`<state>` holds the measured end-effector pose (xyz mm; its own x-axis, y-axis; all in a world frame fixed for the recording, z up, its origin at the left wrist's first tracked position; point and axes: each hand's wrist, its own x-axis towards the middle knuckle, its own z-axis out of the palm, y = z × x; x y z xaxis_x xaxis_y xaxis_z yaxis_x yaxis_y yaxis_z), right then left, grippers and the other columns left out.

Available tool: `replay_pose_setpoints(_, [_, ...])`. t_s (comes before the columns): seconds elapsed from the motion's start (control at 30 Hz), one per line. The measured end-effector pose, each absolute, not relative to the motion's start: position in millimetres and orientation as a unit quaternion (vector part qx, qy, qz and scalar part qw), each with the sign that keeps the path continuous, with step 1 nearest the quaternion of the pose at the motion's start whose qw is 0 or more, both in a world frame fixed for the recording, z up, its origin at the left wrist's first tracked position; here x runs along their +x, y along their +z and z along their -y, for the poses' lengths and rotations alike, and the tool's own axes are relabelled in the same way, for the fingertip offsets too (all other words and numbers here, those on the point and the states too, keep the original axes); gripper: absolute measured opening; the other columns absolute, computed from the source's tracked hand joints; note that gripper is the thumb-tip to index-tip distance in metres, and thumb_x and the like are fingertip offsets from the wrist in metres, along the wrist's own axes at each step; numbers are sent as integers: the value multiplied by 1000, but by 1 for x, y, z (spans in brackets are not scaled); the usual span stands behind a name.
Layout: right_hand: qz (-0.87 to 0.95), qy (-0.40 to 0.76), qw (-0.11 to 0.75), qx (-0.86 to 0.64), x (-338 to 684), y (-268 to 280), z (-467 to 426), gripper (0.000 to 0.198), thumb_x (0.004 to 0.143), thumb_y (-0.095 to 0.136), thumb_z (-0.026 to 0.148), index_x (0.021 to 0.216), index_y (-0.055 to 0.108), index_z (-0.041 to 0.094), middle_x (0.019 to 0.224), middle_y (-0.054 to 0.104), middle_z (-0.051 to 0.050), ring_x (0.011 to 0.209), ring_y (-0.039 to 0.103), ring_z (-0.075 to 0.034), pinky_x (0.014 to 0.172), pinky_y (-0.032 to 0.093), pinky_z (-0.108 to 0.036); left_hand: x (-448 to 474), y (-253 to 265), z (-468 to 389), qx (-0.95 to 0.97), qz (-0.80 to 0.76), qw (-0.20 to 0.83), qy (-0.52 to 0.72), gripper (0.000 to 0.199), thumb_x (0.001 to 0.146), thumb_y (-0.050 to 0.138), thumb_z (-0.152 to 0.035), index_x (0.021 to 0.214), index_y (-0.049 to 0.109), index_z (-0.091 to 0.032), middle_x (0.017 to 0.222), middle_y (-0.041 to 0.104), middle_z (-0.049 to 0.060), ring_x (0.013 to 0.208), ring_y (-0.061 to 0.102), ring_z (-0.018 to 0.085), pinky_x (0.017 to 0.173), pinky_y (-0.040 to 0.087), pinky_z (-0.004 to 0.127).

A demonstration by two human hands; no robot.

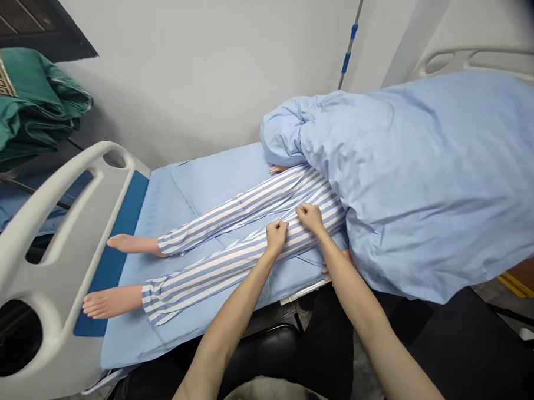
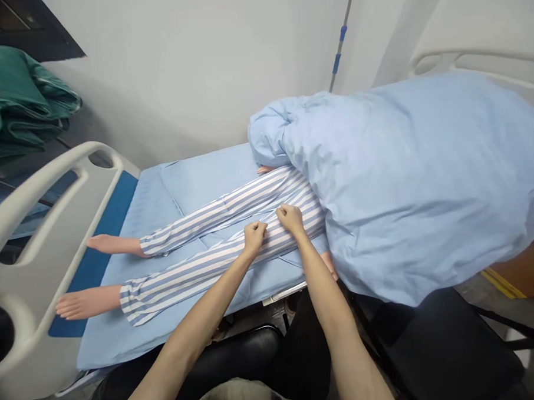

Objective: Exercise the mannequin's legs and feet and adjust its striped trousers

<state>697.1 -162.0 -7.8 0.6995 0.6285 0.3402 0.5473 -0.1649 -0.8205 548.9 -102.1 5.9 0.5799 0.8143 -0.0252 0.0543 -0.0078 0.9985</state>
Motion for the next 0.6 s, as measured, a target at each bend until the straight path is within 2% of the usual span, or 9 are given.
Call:
replay_pose_setpoints(0.13, [395,69,548,-734,696,-8,164,36,78,49,32,54,25,21,53,24,5,54,25,-9,57,23,-28,570,4,106,642,-341,611,314,31,74,52,-23,46,36,-21,45,39,-3,49,36,10,54,30,26])
replay_pose_setpoints(0.27, [387,104,580,-709,708,9,167,39,78,52,37,54,26,22,53,25,5,55,26,-9,56,24,-27,578,-8,111,692,-349,548,314,34,74,53,-21,47,32,-20,47,32,-5,52,32,9,57,28,25])
replay_pose_setpoints(0.43, [328,27,604,-726,737,13,173,37,77,54,34,54,26,22,54,26,5,55,26,-9,56,23,-27,575,-16,111,725,-336,520,302,33,74,52,-20,48,31,-19,48,29,-5,52,31,9,56,25,26])
replay_pose_setpoints(0.6, [286,-35,540,-790,745,-3,176,32,75,50,26,55,27,21,53,24,6,55,26,-9,57,22,-28,575,-13,112,712,-331,550,285,34,69,55,-22,45,31,-19,46,30,-5,52,30,9,56,25,25])
